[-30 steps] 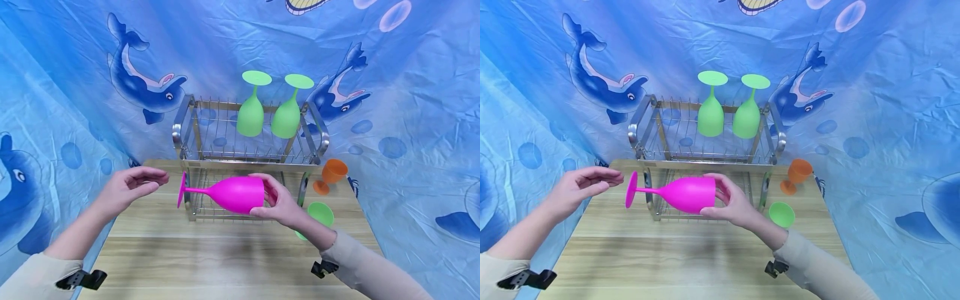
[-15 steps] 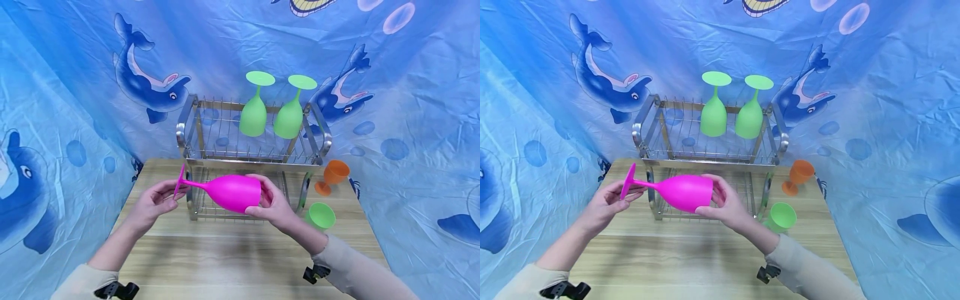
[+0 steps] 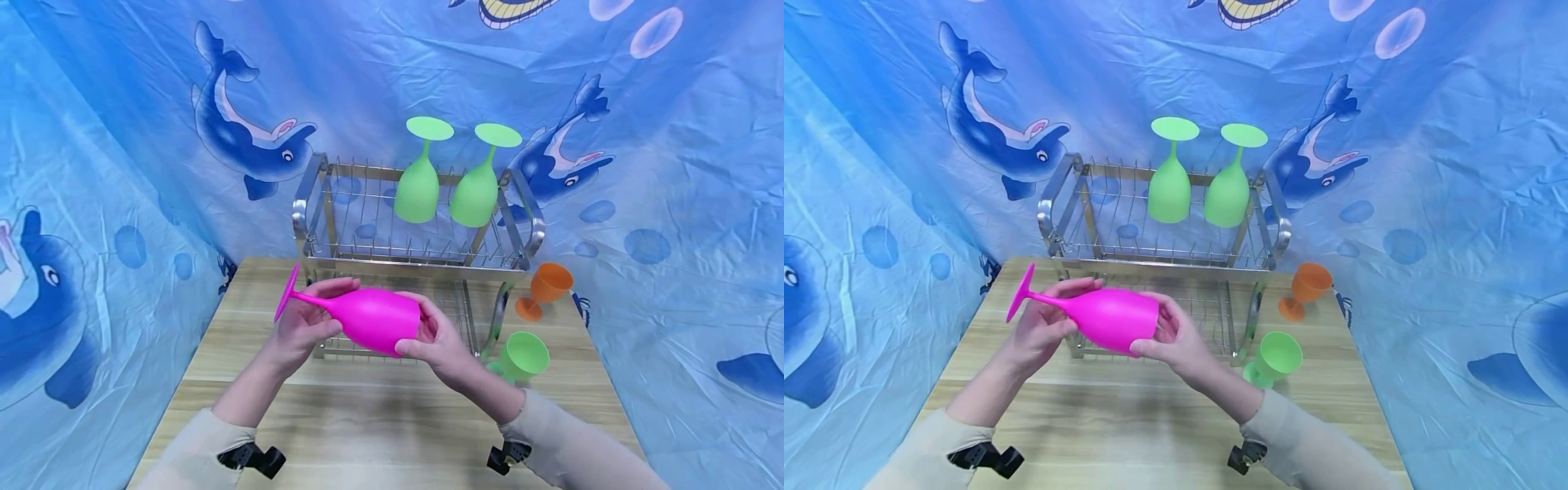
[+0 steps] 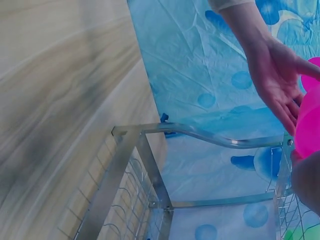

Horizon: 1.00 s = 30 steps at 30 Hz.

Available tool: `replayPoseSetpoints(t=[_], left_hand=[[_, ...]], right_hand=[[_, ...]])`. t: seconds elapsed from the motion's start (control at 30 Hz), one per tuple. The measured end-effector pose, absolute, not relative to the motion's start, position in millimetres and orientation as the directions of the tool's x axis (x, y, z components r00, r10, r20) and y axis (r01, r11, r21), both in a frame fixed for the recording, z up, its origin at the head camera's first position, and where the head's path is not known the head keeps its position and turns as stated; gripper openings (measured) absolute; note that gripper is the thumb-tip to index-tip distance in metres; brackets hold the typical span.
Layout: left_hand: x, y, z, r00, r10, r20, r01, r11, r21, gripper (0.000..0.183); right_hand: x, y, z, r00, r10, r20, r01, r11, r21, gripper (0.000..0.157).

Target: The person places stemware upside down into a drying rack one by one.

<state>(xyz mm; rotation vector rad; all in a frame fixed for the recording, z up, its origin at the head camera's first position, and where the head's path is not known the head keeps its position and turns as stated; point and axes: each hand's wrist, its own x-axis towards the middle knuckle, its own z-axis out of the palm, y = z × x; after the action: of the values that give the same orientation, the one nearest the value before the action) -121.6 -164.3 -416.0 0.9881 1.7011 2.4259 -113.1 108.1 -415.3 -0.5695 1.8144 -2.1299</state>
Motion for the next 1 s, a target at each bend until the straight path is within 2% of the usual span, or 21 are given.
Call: replayPoseSetpoints(t=[0.23, 0.47, 0.7, 1.0], left_hand=[[-122, -152, -403, -0.811, 0.369, 0.454, 0.315, -0.379, 0.870, 0.046], [-121, -148, -400, -0.802, 0.352, 0.482, 0.366, -0.348, 0.863, 0.039], [-118, -142, -398, -0.810, 0.349, 0.472, 0.366, -0.329, 0.871, 0.043], [-119, -136, -396, -0.804, 0.321, 0.500, 0.384, -0.362, 0.850, 0.040]], right_hand=[[-112, 105, -416, -0.877, -0.475, 0.071, 0.029, -0.200, -0.979, 0.082], [-111, 102, -416, -0.863, -0.498, 0.085, 0.067, -0.279, -0.958, 0.079], [-112, 98, -418, -0.850, -0.519, 0.096, 0.089, -0.321, -0.943, 0.077], [-112, 95, -417, -0.843, -0.532, 0.086, 0.121, -0.341, -0.932, 0.074]])
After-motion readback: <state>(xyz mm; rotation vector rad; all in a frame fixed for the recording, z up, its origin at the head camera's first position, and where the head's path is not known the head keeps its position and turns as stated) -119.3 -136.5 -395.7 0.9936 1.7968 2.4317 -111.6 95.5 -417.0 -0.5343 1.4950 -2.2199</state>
